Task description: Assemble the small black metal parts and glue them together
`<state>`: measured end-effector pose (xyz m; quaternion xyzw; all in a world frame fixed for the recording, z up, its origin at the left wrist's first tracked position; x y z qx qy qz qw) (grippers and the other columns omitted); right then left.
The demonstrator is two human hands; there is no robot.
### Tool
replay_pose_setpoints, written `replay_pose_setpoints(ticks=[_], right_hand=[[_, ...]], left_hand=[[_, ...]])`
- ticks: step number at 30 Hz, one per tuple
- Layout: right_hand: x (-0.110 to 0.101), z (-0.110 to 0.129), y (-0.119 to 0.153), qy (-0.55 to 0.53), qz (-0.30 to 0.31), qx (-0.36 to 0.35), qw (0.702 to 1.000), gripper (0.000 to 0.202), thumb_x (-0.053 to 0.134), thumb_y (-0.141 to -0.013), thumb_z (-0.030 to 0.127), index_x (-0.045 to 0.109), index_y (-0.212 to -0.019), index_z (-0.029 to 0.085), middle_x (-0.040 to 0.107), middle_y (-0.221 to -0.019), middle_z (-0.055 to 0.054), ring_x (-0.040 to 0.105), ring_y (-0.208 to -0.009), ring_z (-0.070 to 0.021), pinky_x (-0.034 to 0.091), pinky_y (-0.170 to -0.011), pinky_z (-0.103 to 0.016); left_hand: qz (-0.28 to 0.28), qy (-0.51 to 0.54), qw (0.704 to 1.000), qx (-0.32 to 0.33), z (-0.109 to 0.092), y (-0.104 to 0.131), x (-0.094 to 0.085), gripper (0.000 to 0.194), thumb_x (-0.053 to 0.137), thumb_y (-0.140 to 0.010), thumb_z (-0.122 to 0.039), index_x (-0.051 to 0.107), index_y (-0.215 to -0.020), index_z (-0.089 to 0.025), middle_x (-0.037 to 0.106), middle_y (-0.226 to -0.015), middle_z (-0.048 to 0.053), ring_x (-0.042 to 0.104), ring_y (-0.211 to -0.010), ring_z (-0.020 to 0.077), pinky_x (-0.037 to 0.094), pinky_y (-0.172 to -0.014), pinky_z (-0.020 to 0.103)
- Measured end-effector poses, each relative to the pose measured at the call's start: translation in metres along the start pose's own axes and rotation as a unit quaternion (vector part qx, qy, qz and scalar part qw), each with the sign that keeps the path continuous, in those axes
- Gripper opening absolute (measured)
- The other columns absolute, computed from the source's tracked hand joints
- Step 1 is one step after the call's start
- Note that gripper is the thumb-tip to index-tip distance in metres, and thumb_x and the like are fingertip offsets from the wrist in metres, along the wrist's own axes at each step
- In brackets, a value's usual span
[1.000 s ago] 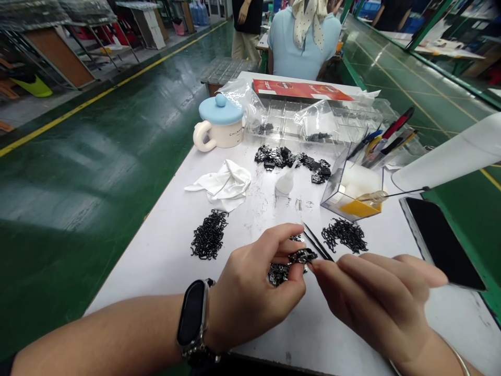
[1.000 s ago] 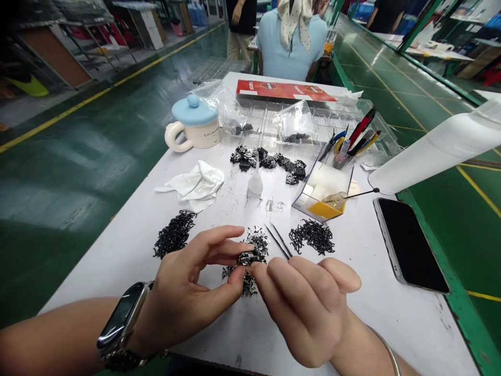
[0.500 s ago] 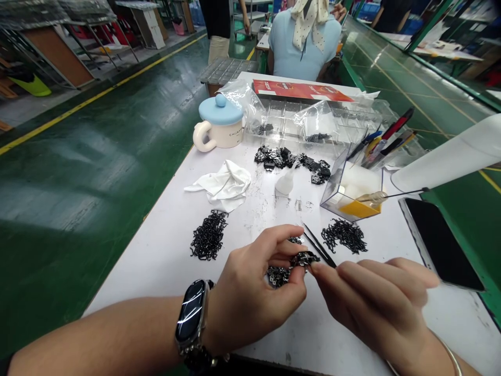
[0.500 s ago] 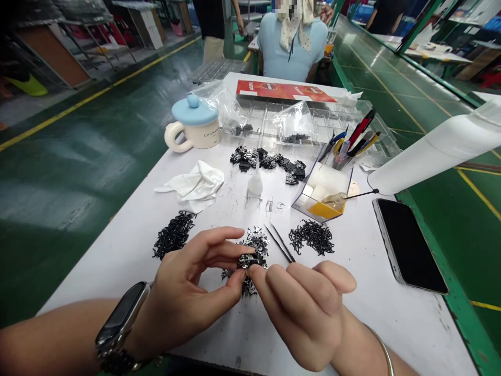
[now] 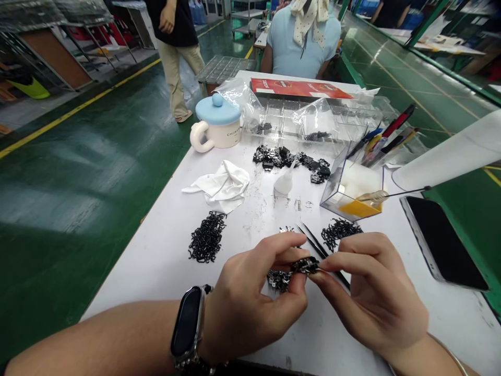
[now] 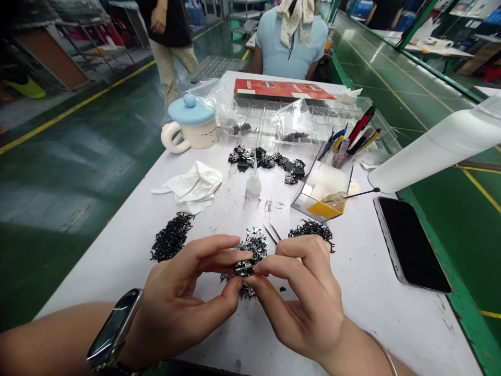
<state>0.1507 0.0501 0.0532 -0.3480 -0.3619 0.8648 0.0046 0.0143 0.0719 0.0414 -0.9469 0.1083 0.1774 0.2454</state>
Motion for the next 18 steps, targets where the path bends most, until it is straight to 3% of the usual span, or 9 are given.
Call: replay_pose_setpoints(ticks=[18], right_hand=[[0.0031, -0.0024, 0.0006, -0.001, 0.013, 0.026, 1.0, 0.019, 0.062, -0.079, 0.006, 0.06, -0.096, 0.015, 0.05, -0.084, -0.005, 0.047, -0.079, -0.0164, 0.037, -0.063, -0.035]], left_hand=[[0.021, 0.012, 0.999, -0.029, 0.0052, 0.0006, 0.0039, 0.047, 0.063, -0.073, -0.004, 0.048, -0.116, -0.019, 0.073, -0.095, -0.002, 0.07, -0.086, 0.0061, 0.054, -0.084, 0.008]])
Point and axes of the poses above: each hand's wrist, its own y-axis away from the middle knuckle, its own x-axis out of the palm, z = x × y, the point moved 8 cm from there along -y, towards the middle knuckle
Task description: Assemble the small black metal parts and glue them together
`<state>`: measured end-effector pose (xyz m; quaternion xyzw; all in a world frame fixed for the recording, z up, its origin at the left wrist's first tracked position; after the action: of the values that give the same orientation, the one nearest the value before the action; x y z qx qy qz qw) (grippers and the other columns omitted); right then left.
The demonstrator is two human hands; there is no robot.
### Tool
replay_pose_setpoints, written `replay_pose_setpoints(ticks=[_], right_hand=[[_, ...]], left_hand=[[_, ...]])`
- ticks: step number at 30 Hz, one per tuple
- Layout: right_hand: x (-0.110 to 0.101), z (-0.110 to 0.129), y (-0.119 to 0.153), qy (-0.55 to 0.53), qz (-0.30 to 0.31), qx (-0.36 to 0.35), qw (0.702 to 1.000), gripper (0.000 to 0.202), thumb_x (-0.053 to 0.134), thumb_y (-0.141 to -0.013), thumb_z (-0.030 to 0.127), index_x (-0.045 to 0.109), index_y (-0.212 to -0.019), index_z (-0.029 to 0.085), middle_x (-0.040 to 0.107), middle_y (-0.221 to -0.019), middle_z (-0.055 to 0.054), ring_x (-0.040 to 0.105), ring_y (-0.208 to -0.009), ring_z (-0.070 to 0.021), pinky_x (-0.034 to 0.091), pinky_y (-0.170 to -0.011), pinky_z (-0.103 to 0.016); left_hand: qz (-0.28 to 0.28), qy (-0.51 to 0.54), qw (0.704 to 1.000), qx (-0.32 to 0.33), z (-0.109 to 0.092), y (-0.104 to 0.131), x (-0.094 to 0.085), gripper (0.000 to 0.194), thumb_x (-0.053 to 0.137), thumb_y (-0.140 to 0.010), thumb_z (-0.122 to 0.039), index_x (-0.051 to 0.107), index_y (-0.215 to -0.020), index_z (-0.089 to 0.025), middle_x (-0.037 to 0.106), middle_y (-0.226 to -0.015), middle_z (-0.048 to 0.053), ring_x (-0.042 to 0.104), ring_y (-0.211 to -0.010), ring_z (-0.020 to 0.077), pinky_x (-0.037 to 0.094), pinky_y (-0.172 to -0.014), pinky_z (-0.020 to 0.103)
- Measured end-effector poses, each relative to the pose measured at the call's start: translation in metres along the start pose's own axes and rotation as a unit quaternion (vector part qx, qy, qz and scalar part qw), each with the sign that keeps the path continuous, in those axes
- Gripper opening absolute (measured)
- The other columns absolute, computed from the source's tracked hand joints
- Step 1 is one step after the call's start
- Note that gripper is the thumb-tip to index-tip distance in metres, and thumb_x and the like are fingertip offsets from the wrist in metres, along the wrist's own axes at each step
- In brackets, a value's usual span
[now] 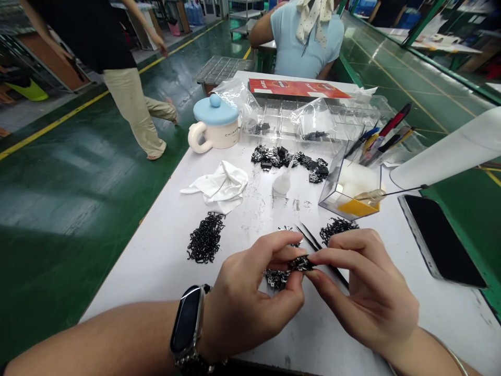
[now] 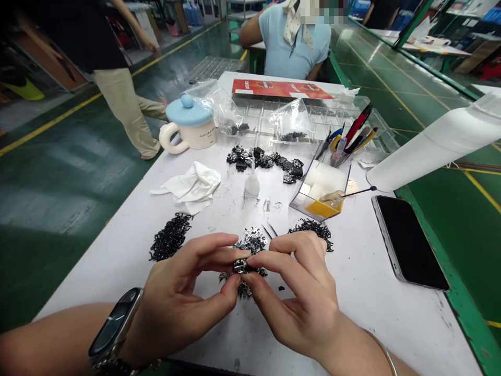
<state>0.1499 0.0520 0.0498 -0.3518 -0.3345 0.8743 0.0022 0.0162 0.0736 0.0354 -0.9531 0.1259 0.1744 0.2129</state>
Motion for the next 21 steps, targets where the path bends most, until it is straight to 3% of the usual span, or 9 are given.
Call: replay_pose_setpoints(ticks=[8, 15, 18, 21], right_hand=[[-0.007, 0.012, -0.004, 0.102, -0.01, -0.068, 0.992, 0.011, 0.066, -0.079, 0.009, 0.065, -0.09, 0.012, 0.056, -0.082, -0.006, 0.05, -0.076, -0.0158, 0.036, -0.067, -0.037], [-0.006, 0.015, -0.003, 0.171, -0.014, -0.088, 0.981, 0.006, 0.065, -0.082, 0.016, 0.066, -0.088, 0.016, 0.059, -0.083, -0.005, 0.05, -0.074, -0.0172, 0.035, -0.068, -0.039], [-0.007, 0.016, 0.001, 0.17, -0.009, -0.097, 0.981, 0.008, 0.063, -0.082, 0.014, 0.066, -0.09, 0.016, 0.058, -0.085, -0.007, 0.05, -0.076, -0.0189, 0.038, -0.069, -0.039], [-0.012, 0.0, 0.011, 0.112, -0.006, -0.072, 0.991, 0.016, 0.064, -0.082, 0.014, 0.067, -0.097, 0.017, 0.06, -0.089, -0.008, 0.052, -0.079, -0.0214, 0.039, -0.072, -0.039]], left_hand=[[0.003, 0.002, 1.0, -0.002, 0.003, -0.001, -0.001, 0.048, 0.064, -0.072, -0.005, 0.05, -0.116, -0.018, 0.074, -0.096, -0.003, 0.071, -0.086, 0.0065, 0.054, -0.084, 0.008], [0.005, 0.026, 0.999, -0.027, 0.006, -0.001, 0.002, 0.046, 0.063, -0.07, -0.003, 0.053, -0.113, -0.016, 0.075, -0.094, 0.0, 0.071, -0.085, 0.0087, 0.056, -0.081, 0.01], [0.004, 0.033, 0.998, -0.048, 0.006, -0.001, -0.002, 0.045, 0.061, -0.07, -0.004, 0.055, -0.113, -0.016, 0.075, -0.093, 0.002, 0.072, -0.083, 0.0115, 0.058, -0.078, 0.014], [0.012, 0.063, 0.996, -0.067, 0.005, 0.0, -0.001, 0.045, 0.061, -0.07, -0.009, 0.057, -0.114, -0.017, 0.074, -0.095, 0.004, 0.072, -0.078, 0.0149, 0.06, -0.078, 0.02]])
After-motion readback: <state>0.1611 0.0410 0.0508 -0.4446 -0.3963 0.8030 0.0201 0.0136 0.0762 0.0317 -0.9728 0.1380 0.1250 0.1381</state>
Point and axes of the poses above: each hand's wrist, its own y-axis away from the middle knuckle, its own x-axis out of the palm, z = x × y, the point moved 8 cm from there along -y, towards the middle knuckle
